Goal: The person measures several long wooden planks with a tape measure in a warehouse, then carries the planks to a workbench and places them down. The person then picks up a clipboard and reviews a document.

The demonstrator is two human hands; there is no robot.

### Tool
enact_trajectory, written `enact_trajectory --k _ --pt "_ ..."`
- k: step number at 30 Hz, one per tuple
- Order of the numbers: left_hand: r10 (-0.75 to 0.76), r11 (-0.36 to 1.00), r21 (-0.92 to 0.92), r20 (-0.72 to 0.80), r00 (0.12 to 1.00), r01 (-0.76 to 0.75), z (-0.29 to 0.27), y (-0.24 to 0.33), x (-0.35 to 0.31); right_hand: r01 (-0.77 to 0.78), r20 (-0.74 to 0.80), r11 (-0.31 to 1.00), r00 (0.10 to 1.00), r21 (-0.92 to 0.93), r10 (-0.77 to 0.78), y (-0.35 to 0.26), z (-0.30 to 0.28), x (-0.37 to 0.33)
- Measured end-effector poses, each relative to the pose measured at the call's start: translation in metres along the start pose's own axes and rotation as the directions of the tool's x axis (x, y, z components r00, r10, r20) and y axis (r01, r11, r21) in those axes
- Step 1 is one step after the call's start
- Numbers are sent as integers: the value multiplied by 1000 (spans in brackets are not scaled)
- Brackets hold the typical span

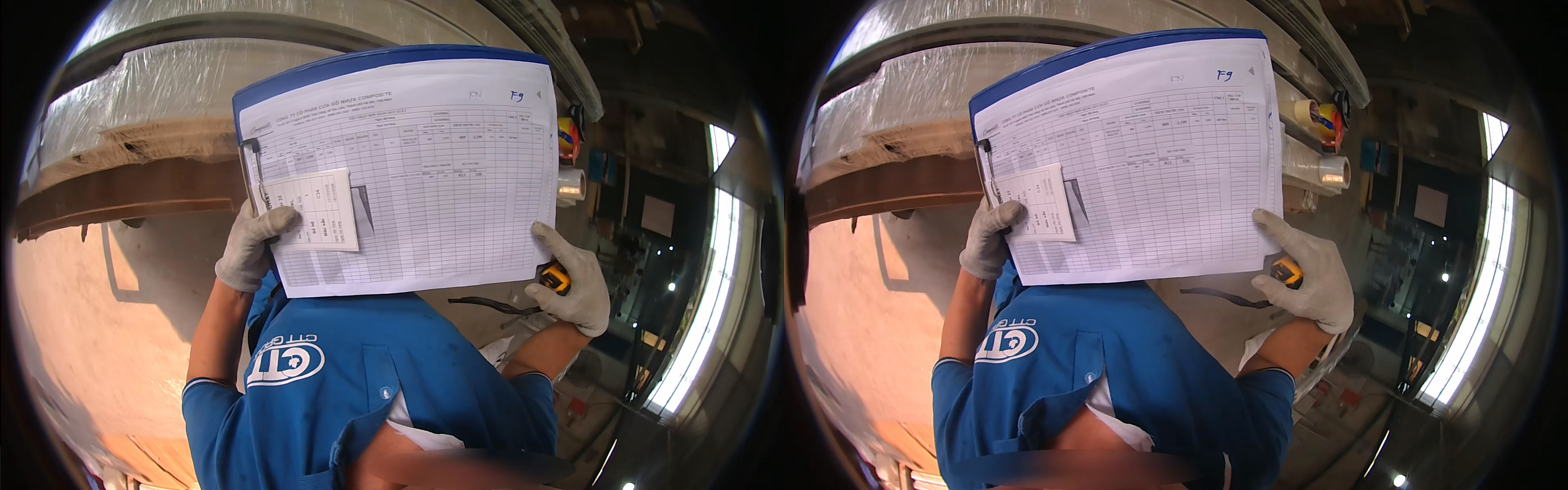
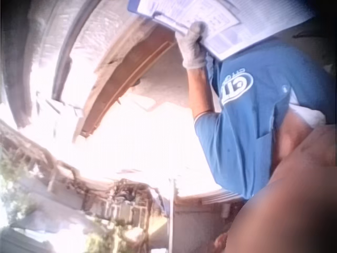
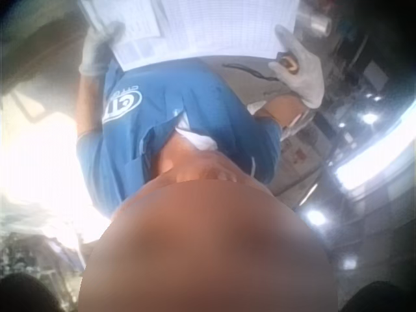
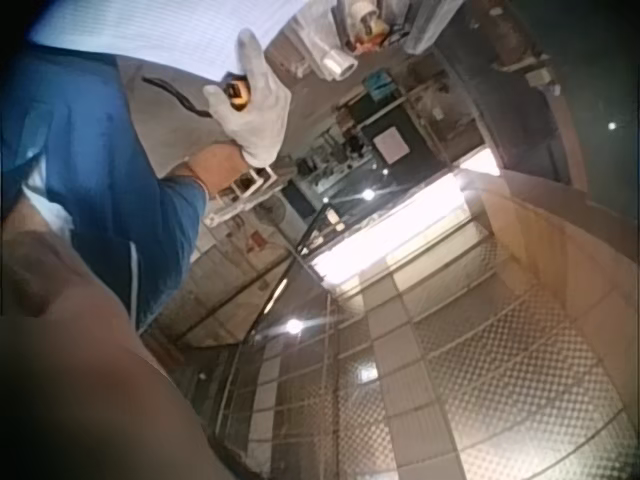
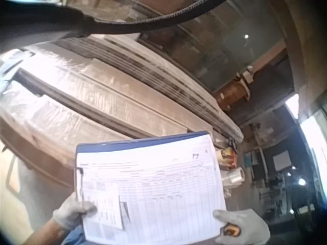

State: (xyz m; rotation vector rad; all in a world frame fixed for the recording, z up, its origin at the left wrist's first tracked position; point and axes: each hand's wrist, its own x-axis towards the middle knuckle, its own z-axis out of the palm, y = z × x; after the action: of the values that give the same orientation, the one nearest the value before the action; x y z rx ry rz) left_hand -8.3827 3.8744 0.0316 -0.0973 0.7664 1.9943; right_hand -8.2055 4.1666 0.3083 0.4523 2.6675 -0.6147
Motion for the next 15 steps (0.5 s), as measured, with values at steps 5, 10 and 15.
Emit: enact_trajectory --k 5,10,15 --pt "16 1000 4 -13 1000 -16 4 -2 -2 8 7 1000 1000 2 -8 9 -3 5" --pt "17 997 72 -86 996 -11 20 -2 -4 -112 96 989 990 95 102 32 0 29" --pt "8 998 64 -142 990 1 38 -14 -1 -100 104 956 992 277 73 77 18 52"
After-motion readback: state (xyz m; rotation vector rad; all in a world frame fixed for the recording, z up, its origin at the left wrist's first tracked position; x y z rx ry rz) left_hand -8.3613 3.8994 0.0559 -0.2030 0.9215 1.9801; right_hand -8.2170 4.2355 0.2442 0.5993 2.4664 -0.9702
